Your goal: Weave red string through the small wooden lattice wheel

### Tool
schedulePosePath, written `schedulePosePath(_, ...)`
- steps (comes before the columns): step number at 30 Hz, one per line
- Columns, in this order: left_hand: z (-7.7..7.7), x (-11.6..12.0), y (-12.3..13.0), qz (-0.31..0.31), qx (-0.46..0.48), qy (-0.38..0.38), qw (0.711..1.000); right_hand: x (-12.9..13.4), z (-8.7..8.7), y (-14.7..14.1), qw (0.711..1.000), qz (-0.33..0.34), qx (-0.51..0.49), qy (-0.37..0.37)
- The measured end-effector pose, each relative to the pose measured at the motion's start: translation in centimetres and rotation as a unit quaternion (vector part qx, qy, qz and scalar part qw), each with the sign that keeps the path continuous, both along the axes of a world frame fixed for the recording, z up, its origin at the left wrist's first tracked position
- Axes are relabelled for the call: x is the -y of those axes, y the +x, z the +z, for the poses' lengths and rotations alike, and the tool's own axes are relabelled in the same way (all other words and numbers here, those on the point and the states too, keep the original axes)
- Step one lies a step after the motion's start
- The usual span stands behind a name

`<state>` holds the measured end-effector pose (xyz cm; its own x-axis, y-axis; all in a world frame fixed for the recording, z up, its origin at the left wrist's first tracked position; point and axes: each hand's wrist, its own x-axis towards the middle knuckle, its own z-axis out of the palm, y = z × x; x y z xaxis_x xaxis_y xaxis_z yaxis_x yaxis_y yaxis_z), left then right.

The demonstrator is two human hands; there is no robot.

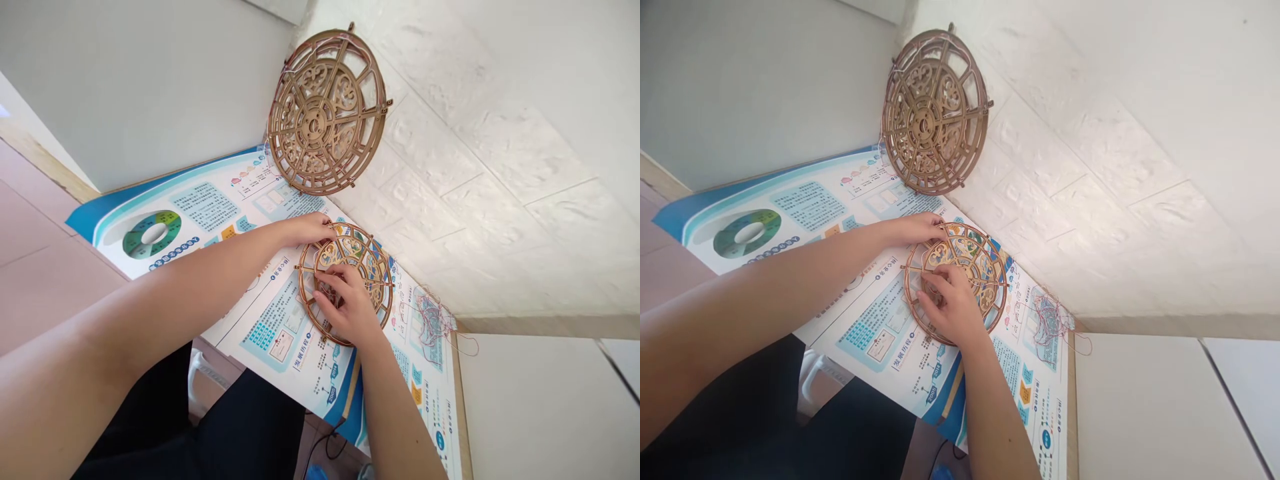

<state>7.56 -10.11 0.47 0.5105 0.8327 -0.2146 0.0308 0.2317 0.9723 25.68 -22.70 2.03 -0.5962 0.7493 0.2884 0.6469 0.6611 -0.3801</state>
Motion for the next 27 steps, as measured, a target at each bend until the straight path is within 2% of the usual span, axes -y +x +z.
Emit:
schedulePosePath(13,-0.61,-0.25,0.11,0.002,-0.006,0.01,1.0,0.29,0.45,-0.2,1.0,0.015,0.024,0.007)
schedulePosePath(20,-0.45,-0.22,0.1,0.009,-0.005,0.007,1.0,0.3,0.51,-0.21,1.0,0.008,-0.005,-0.009)
schedulePosePath(27,-0.8,-0.4,0.35,0.025,-0.013,0.014,1.0,0.42,0.67,-0.78,0.999,0.005,0.044,0.002)
